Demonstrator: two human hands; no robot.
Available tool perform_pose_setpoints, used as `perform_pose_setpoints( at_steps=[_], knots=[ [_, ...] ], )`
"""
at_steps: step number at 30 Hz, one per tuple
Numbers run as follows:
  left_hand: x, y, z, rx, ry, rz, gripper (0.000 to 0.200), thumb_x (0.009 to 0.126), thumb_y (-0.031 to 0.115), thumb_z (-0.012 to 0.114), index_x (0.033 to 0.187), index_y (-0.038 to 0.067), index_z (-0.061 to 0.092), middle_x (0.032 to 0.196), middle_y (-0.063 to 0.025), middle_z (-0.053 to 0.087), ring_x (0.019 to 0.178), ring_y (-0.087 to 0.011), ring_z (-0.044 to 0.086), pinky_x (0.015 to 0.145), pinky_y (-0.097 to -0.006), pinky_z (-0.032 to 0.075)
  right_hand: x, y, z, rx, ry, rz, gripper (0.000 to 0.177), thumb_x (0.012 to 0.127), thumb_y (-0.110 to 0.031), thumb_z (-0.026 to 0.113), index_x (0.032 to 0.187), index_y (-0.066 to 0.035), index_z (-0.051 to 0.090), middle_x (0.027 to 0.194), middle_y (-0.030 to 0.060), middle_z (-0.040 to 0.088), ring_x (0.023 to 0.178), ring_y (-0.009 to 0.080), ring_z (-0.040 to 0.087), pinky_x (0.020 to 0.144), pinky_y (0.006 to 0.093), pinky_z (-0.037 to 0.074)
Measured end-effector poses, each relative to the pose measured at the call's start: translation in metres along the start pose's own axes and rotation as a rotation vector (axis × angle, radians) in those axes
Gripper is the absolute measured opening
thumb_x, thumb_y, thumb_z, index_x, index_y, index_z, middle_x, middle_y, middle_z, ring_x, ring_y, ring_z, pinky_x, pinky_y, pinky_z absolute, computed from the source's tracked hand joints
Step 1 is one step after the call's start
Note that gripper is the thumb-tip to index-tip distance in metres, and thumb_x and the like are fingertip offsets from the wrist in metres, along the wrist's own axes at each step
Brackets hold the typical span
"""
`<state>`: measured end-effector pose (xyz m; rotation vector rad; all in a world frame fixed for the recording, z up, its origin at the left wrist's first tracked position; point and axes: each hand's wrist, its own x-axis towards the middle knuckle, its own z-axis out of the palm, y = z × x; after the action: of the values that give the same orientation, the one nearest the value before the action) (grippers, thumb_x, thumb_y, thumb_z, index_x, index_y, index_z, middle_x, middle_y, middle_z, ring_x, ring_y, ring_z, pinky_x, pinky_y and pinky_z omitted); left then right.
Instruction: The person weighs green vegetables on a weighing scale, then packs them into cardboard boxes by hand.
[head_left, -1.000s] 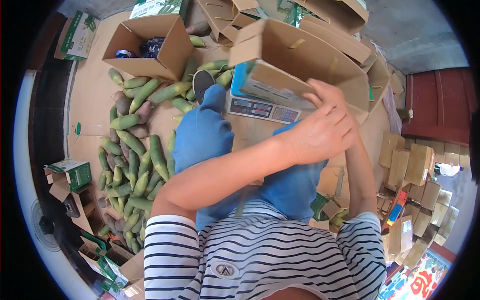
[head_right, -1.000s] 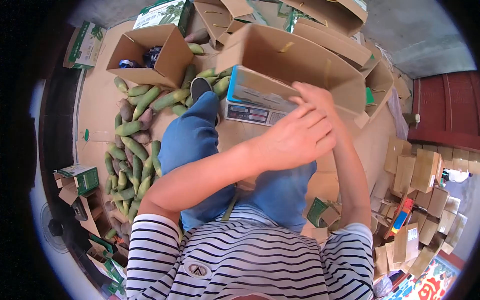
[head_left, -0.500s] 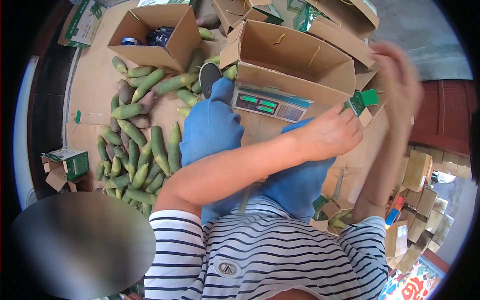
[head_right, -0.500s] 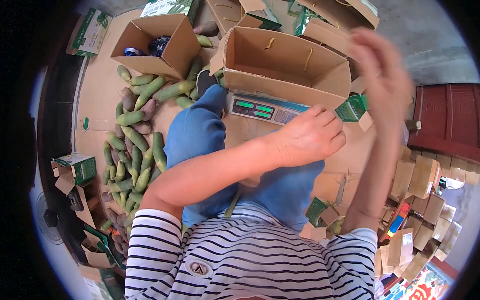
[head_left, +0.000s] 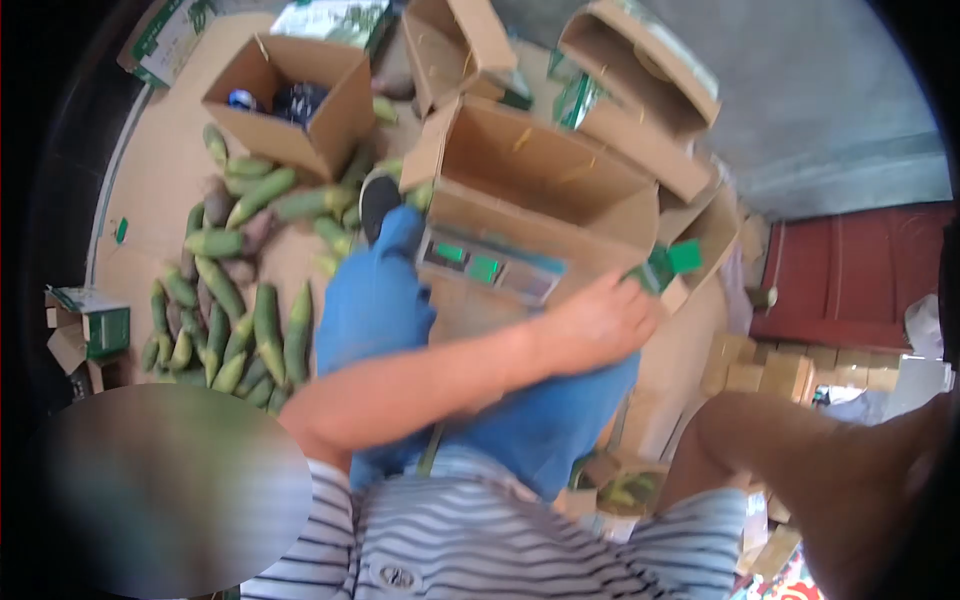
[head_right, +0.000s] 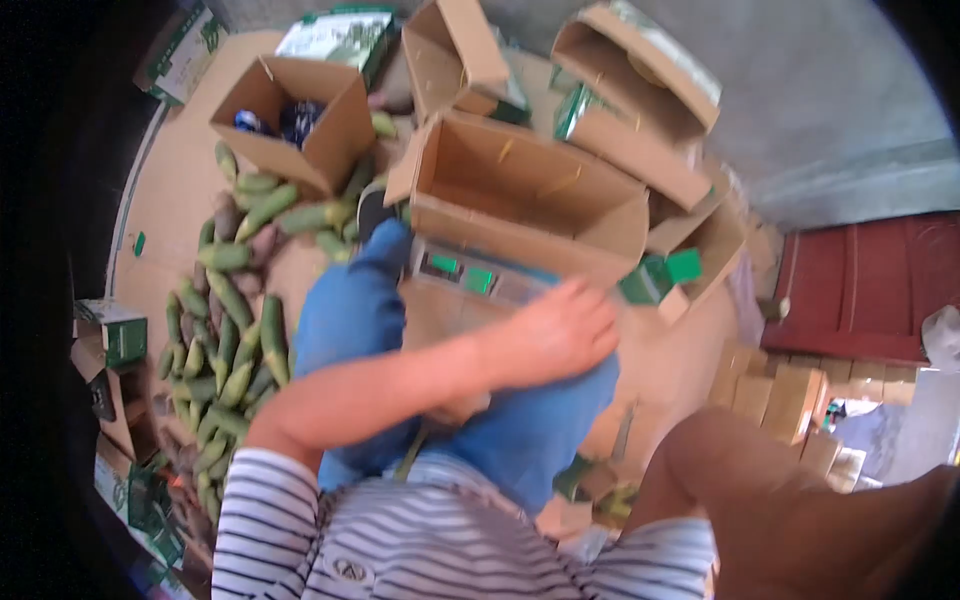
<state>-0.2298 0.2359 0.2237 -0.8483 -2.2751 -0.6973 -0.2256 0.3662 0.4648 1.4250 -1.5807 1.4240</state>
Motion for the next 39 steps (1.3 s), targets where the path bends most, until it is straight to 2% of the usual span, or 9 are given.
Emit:
perform_pose_setpoints(
  at_steps=[3, 5, 6, 8, 10, 18, 20, 32, 39],
  knots=[
    [0.003, 0.002, -0.007, 0.027, -0.137, -0.014, 0.013, 0.071, 0.019, 0.052, 0.078, 0.009, 0.056, 0.081, -0.0071, 0.053, 0.085, -0.0223, 0.052, 0.078, -0.0365, 0.04, 0.011, 0.001, -0.02, -0.015, 0.067, -0.017, 0.025, 0.09, -0.011, 0.051, 0.112, -0.001, 0.057, 0.109, 0.0139, 0.059, 0.099, 0.017, 0.057, 0.084, 0.0264, 0.045],
    [0.004, 0.001, -0.007, 0.025, -0.103, -0.012, 0.017, 0.071, 0.019, 0.051, 0.082, 0.008, 0.056, 0.084, -0.0078, 0.054, 0.087, -0.0224, 0.051, 0.081, -0.0377, 0.04, 0.021, 0.0, -0.03, -0.018, 0.102, -0.028, 0.025, 0.09, -0.011, 0.051, 0.112, -0.001, 0.056, 0.109, 0.014, 0.059, 0.099, 0.0172, 0.057, 0.084, 0.0265, 0.045],
    [0.007, 0.0, -0.006, -0.045, -0.049, -0.003, 0.016, 0.066, 0.017, 0.053, 0.076, 0.005, 0.053, 0.078, -0.0091, 0.051, 0.079, -0.0243, 0.051, 0.075, -0.0373, 0.041, 0.024, -0.001, -0.033, -0.017, 0.112, -0.036, 0.025, 0.09, -0.011, 0.051, 0.112, -0.001, 0.056, 0.11, 0.014, 0.059, 0.099, 0.0173, 0.057, 0.084, 0.0265, 0.045],
    [0.01, -0.001, -0.006, -0.021, -0.084, 0.022, 0.015, 0.067, 0.017, 0.053, 0.077, 0.005, 0.053, 0.077, -0.0087, 0.051, 0.079, -0.0239, 0.051, 0.075, -0.0371, 0.042, 0.024, -0.003, -0.033, -0.006, 0.121, -0.043, 0.026, 0.09, -0.012, 0.051, 0.112, -0.001, 0.056, 0.11, 0.0142, 0.059, 0.099, 0.0175, 0.057, 0.084, 0.0266, 0.045],
    [0.015, 0.0, -0.009, 0.068, 0.012, 0.032, 0.015, 0.068, 0.017, 0.053, 0.077, 0.006, 0.053, 0.077, -0.0087, 0.051, 0.079, -0.0238, 0.051, 0.075, -0.0374, 0.042, 0.014, -0.003, -0.029, 0.024, 0.139, -0.056, 0.026, 0.09, -0.012, 0.051, 0.112, -0.001, 0.056, 0.11, 0.0143, 0.058, 0.099, 0.0177, 0.057, 0.084, 0.0267, 0.045],
    [0.006, 0.004, 0.001, 0.086, -0.163, -0.025, 0.013, 0.073, 0.019, 0.051, 0.078, 0.009, 0.057, 0.079, -0.0077, 0.054, 0.082, -0.0233, 0.052, 0.078, -0.0361, 0.039, -0.013, 0.018, -0.027, 0.008, 0.072, -0.006, 0.027, 0.089, -0.012, 0.052, 0.113, 0.0, 0.055, 0.111, 0.0147, 0.058, 0.1, 0.0185, 0.056, 0.084, 0.0271, 0.045],
    [0.006, 0.002, -0.002, 0.093, -0.09, -0.016, 0.013, 0.074, 0.019, 0.051, 0.077, 0.009, 0.059, 0.078, -0.0073, 0.055, 0.081, -0.0236, 0.052, 0.077, -0.0367, 0.039, -0.025, 0.02, -0.022, 0.021, 0.058, 0.02, 0.027, 0.089, -0.013, 0.052, 0.113, 0.0, 0.055, 0.111, 0.0148, 0.058, 0.1, 0.0187, 0.056, 0.084, 0.0272, 0.045],
    [0.01, -0.003, 0.01, 0.111, -0.079, -0.119, 0.012, 0.073, 0.017, 0.052, 0.078, 0.008, 0.057, 0.082, -0.0087, 0.054, 0.08, -0.0235, 0.052, 0.077, -0.0366, 0.04, -0.044, 0.033, -0.003, 0.11, 0.005, 0.077, 0.028, 0.089, -0.014, 0.052, 0.114, 0.0, 0.054, 0.112, 0.0155, 0.057, 0.101, 0.0199, 0.056, 0.085, 0.0279, 0.045],
    [0.006, -0.001, 0.005, 0.18, -0.182, -0.139, 0.012, 0.073, 0.017, 0.053, 0.076, 0.008, 0.058, 0.074, -0.0063, 0.054, 0.08, -0.0233, 0.053, 0.076, -0.0371, 0.04, -0.067, 0.035, 0.021, 0.177, -0.046, 0.181, 0.029, 0.089, -0.014, 0.052, 0.115, 0.0, 0.054, 0.112, 0.0159, 0.056, 0.102, 0.0206, 0.055, 0.085, 0.0282, 0.045]
  ],
)
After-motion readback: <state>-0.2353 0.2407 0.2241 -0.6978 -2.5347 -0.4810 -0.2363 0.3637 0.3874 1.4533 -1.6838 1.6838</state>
